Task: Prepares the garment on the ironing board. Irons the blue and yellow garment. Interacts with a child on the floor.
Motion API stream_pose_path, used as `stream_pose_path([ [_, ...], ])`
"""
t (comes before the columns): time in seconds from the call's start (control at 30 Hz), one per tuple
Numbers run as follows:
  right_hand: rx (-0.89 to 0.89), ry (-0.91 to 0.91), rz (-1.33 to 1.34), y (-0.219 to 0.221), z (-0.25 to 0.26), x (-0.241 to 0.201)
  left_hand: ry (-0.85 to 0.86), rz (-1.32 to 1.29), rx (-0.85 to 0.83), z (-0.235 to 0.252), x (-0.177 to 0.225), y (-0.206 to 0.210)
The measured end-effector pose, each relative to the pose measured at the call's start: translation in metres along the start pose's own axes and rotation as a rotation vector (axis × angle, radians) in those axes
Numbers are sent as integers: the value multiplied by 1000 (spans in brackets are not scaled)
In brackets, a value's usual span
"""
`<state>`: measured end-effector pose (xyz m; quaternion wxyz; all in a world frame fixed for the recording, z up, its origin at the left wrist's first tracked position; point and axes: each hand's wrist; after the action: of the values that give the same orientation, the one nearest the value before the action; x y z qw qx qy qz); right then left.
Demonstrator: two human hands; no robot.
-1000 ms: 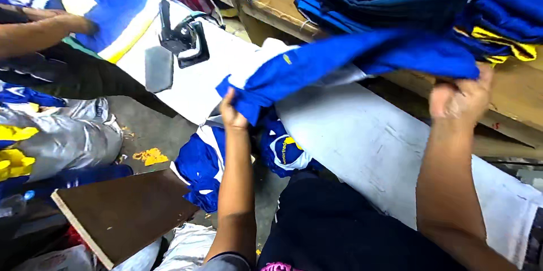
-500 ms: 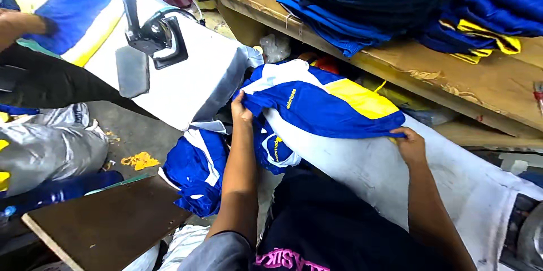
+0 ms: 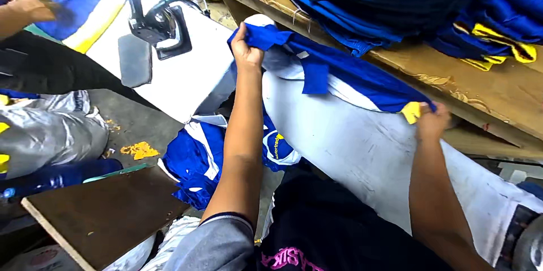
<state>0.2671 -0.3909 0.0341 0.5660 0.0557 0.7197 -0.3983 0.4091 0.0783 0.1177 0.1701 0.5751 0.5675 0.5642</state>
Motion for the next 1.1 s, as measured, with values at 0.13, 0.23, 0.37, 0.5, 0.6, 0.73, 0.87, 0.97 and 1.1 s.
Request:
stream_pose_path([
  [0.13, 274, -66, 295, -29, 0, -32, -80, -36, -257, -8, -17, 25],
  [0.23, 242, -181, 358, -36, -21, -40, -46, 3, -370, 18, -13, 36],
  [0.37, -24, -293, 256, -24, -57, -26, 12, 70, -338, 55, 13, 58],
  [0.5, -157, -212, 122, -2, -66, -16, 29, 247, -313, 71, 21, 9],
  [0.6, -145, -112, 31, 9, -46, 0, -61, 412, -34, 61, 5, -56],
  [0.73, -94, -78, -67, 16, -19, 18, -226, 469, 285, 37, -23, -114],
  [0.87, -128, -58, -149, 22, -24, 5, -238, 402, 387, 25, -22, -133],
  [0.97, -154, -102, -200, 17, -26, 8, -214, 430, 427, 0, -4, -145],
  [1.1, 76, -16, -17, -27, -5, 22, -311, 552, 367, -87, 5, -137],
])
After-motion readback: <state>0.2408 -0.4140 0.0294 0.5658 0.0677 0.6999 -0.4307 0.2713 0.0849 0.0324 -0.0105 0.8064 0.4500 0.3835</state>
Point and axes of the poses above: each hand's wrist, its own z-axis towards the middle knuckle, its own y-axis out of the palm, x = y × z, and after that the axes turned 7 degrees about x, right-handed
